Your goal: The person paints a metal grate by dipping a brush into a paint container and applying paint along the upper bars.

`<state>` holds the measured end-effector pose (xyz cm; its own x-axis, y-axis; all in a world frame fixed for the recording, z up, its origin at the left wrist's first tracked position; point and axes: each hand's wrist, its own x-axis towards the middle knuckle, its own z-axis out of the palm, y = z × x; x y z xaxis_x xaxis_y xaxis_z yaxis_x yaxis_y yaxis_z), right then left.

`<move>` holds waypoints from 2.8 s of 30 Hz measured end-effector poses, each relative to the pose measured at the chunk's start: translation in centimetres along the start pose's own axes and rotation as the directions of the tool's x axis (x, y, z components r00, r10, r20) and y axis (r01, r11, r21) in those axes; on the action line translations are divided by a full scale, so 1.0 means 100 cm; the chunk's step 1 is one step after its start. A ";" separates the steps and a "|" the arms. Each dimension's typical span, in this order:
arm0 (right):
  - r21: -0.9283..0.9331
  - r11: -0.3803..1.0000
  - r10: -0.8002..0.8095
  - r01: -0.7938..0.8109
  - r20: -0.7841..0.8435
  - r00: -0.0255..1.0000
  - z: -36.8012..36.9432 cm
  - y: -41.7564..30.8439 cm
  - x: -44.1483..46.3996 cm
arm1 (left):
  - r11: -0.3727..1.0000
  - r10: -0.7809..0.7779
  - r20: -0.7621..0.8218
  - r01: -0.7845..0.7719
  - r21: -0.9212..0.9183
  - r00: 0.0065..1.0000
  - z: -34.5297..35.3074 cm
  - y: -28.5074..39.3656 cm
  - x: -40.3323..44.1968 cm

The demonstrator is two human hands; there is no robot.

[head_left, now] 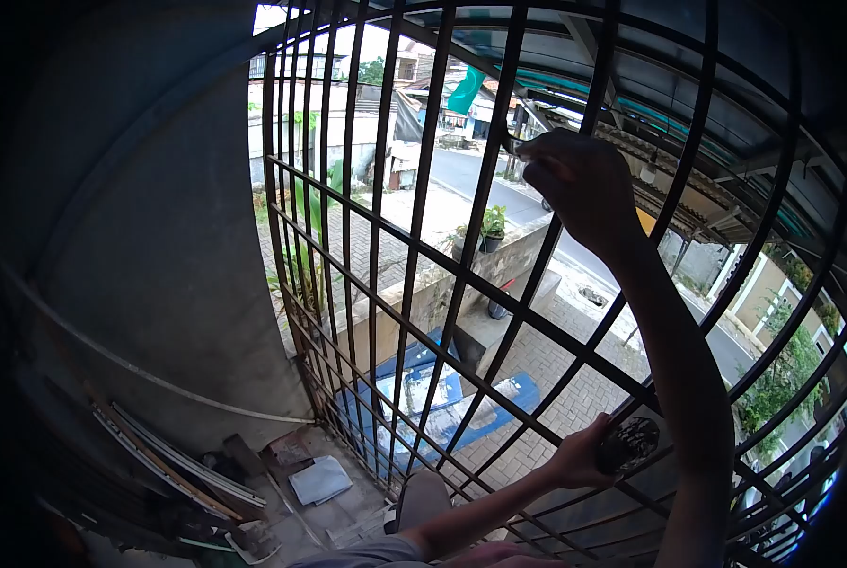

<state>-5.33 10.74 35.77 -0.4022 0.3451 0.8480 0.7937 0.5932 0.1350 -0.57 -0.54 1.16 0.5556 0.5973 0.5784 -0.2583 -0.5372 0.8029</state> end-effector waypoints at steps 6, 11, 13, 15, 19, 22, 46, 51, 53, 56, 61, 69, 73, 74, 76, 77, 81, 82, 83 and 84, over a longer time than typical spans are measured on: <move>0.009 0.998 -0.056 0.057 -0.062 0.997 0.001 -0.004 0.004 | 1.000 -0.020 0.033 0.020 -0.012 0.999 -0.003 0.006 0.001; 0.123 0.984 -0.103 0.127 -0.188 0.977 0.006 0.014 0.004 | 1.000 -0.023 0.036 0.023 -0.013 0.999 -0.003 0.003 0.001; 0.170 0.984 -0.027 0.058 -0.178 0.984 -0.001 0.004 0.006 | 0.999 -0.032 0.040 0.032 -0.013 0.999 -0.002 0.004 0.001; -0.003 0.998 -0.060 0.060 -0.013 0.998 0.001 -0.003 0.003 | 1.000 -0.010 0.043 0.010 -0.005 0.999 -0.003 0.004 0.001; 0.087 0.994 -0.061 0.068 -0.078 0.995 -0.003 -0.002 0.002 | 0.999 -0.026 0.054 0.027 -0.020 0.998 -0.003 0.003 0.002; 0.116 0.991 -0.053 0.064 -0.092 0.994 -0.001 -0.001 0.001 | 1.000 -0.019 0.033 0.020 -0.024 0.999 -0.002 0.003 0.001; 0.018 1.000 -0.011 0.012 -0.042 0.999 -0.022 -0.010 0.016 | 0.999 -0.034 0.056 0.036 -0.027 0.998 -0.003 0.008 0.002; -0.002 0.993 -0.116 0.116 -0.062 0.991 -0.003 -0.007 0.020 | 0.998 -0.024 0.039 0.026 -0.050 0.999 -0.004 0.008 0.001; -0.093 0.993 -0.080 0.078 -0.019 0.997 -0.011 -0.010 0.020 | 0.998 -0.034 0.047 0.037 -0.056 0.998 -0.006 0.010 0.000; -0.105 0.994 -0.036 0.035 -0.012 0.999 -0.022 -0.023 0.021 | 0.997 -0.042 0.050 0.045 -0.059 0.998 -0.005 0.009 0.002; -0.051 0.992 -0.121 0.118 -0.058 0.991 -0.011 -0.015 0.023 | 0.999 -0.045 0.043 0.046 -0.025 0.998 -0.005 0.007 0.001; 0.111 0.994 -0.013 0.020 -0.061 0.998 -0.063 -0.003 -0.003 | 0.999 -0.037 0.041 0.037 -0.011 0.998 -0.007 0.011 0.003; 0.423 0.898 0.114 -0.119 0.039 0.993 -0.121 -0.050 -0.035 | 0.998 -0.060 0.034 0.061 -0.013 0.998 -0.007 0.009 0.003; 0.405 0.898 0.167 -0.173 0.050 0.985 -0.136 -0.064 -0.045 | 0.997 -0.076 0.034 0.076 -0.013 0.997 -0.008 0.013 0.002; 0.305 0.933 0.187 -0.191 0.042 0.981 -0.159 -0.083 -0.071 | 0.998 -0.069 0.022 0.069 -0.003 0.997 -0.007 0.011 0.002; 0.217 0.965 0.148 -0.150 0.023 0.989 -0.172 -0.089 -0.088 | 0.998 -0.069 0.015 0.069 0.008 0.998 -0.006 0.009 0.001; 0.304 0.925 0.181 -0.230 0.181 0.967 -0.219 -0.092 -0.201 | 0.998 -0.053 0.009 0.053 0.021 0.999 -0.005 0.004 0.000; 0.463 0.825 0.334 -0.324 0.062 0.941 -0.210 -0.099 -0.233 | 0.999 0.037 0.021 -0.038 0.031 0.999 0.001 -0.016 0.001; 0.650 0.691 0.331 -0.316 0.104 0.938 -0.203 -0.093 -0.263 | 0.998 0.021 -0.120 -0.028 -0.056 0.993 0.013 -0.040 -0.006; 0.806 0.452 0.432 -0.382 0.177 0.884 -0.194 -0.093 -0.301 | 0.999 -0.033 -0.049 0.031 -0.029 0.998 0.003 -0.015 -0.002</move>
<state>8.30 -19.29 18.93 -0.0936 0.6904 0.7174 0.1444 0.7223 -0.6763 -0.04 -0.09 -0.17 0.5241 0.6431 0.5583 -0.2637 -0.5008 0.8244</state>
